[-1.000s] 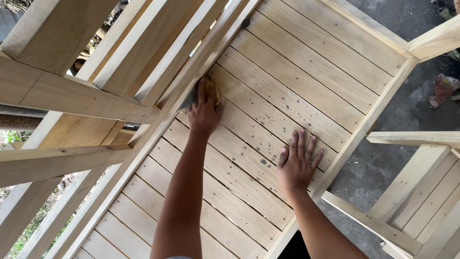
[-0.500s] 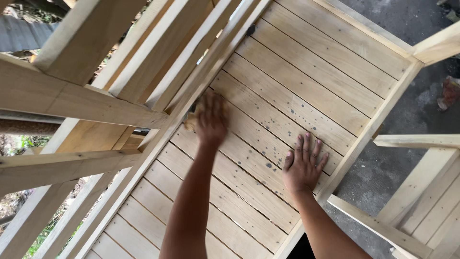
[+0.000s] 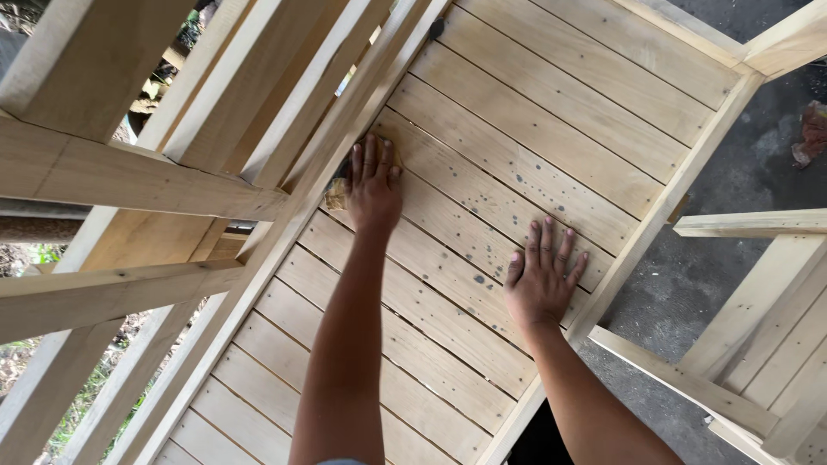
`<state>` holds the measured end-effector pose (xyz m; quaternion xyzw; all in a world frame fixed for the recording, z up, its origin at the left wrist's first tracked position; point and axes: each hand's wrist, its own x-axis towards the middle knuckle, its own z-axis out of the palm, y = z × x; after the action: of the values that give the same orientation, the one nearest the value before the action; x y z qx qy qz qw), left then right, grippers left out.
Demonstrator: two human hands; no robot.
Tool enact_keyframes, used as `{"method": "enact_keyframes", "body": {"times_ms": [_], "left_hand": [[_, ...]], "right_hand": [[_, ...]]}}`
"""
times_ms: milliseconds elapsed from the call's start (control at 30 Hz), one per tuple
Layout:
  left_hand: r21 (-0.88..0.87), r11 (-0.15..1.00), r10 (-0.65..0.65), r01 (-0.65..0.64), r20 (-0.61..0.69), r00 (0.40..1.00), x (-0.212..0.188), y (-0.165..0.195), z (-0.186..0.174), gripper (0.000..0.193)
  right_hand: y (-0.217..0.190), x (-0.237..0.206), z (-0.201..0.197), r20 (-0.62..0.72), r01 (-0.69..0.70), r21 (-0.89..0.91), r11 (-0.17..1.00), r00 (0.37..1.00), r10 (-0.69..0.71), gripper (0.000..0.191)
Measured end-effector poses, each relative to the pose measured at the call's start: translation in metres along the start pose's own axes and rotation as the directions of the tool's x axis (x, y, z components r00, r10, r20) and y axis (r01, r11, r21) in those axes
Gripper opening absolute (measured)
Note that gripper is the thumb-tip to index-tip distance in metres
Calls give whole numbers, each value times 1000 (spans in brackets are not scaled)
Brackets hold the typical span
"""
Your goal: The person sands the wooden frame of a bench using a sanding block. They work along the top rail, side supports, and seat slats, moving methodically across the surface to smooth the wood.
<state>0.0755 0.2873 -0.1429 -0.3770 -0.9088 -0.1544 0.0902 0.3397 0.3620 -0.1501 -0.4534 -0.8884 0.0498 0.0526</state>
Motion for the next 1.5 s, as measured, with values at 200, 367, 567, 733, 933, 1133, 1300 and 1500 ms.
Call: {"method": "enact_keyframes", "body": {"times_ms": [200, 367, 567, 733, 933, 1133, 1300, 1500], "left_hand": [[-215, 925, 310, -312, -45, 950, -84, 62, -15, 42], [-156, 987, 72, -33, 254, 964, -8, -14, 12, 45], [144, 987, 3, -70, 422, 906, -36, 41, 10, 53], [-228, 928, 339, -294, 194, 921, -40, 46, 3, 41], [-90, 996, -6, 15, 108, 994, 12, 18, 38, 50], [-135, 945, 313, -299, 91, 946, -47, 70, 32, 47], [-83, 997, 15, 4, 221, 975, 11, 40, 40, 56], [148, 975, 96, -165, 386, 917, 12, 52, 46, 57]], "right_hand": [[2, 1, 0, -2, -1, -41, 999, 1000, 1, 63], [1, 0, -1, -8, -2, -10, 1000, 1000, 2, 62], [1, -2, -4, 11, -5, -47, 999, 1000, 6, 62], [1, -1, -5, 16, 0, -58, 998, 1000, 1, 62], [0, 1, -6, 20, 4, -17, 1000, 1000, -4, 62], [0, 2, -7, 32, 0, -108, 994, 999, 3, 63], [2, 1, -6, 28, -3, -68, 998, 1000, 5, 62], [1, 0, -7, 40, -3, -123, 992, 999, 8, 61]]}}
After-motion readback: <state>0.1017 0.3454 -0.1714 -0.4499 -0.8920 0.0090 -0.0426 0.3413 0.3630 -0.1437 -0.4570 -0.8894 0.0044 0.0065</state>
